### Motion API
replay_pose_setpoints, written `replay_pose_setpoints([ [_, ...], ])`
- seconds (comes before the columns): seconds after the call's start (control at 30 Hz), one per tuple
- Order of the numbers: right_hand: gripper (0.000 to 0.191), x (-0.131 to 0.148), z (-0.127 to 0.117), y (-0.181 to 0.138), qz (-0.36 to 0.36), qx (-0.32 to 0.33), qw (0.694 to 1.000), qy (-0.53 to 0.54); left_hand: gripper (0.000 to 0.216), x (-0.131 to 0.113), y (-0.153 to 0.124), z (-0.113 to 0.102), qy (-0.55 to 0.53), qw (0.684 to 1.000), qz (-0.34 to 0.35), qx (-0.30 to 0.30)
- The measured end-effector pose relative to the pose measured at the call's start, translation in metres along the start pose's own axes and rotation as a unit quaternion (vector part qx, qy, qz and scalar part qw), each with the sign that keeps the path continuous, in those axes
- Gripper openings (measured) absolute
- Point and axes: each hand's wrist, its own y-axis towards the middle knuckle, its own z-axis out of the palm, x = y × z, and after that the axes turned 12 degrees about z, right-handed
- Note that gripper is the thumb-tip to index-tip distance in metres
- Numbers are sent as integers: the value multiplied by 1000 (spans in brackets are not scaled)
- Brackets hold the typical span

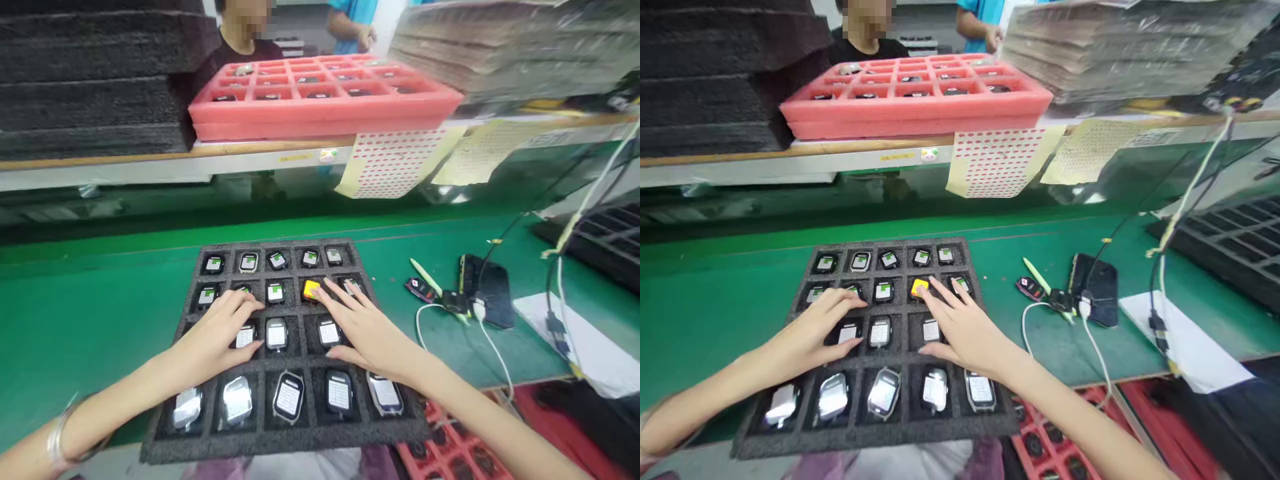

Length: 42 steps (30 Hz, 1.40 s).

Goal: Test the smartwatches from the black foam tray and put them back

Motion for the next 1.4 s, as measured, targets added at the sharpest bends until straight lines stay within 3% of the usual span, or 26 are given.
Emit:
replay_pose_setpoints([
  [0.37,92,3,-9,-7,3,9,1000,2,38,21,-72,-16,25,997,-78,7],
  [0.5,89,2,-14,-7,8,-4,1000,-9,38,22,-85,-15,30,996,-84,23],
  [0.7,84,4,0,0,1,5,1000,-14,36,26,-82,-11,28,996,-66,52],
  [1.0,85,9,-17,-7,21,-10,999,-22,34,34,-74,-11,68,994,-52,65],
  [1.23,81,10,-3,-3,18,4,1000,-15,32,37,-64,-13,93,991,-47,82],
  [1.4,82,12,-6,-3,21,5,1000,-9,32,37,-64,-12,86,993,-49,68],
])
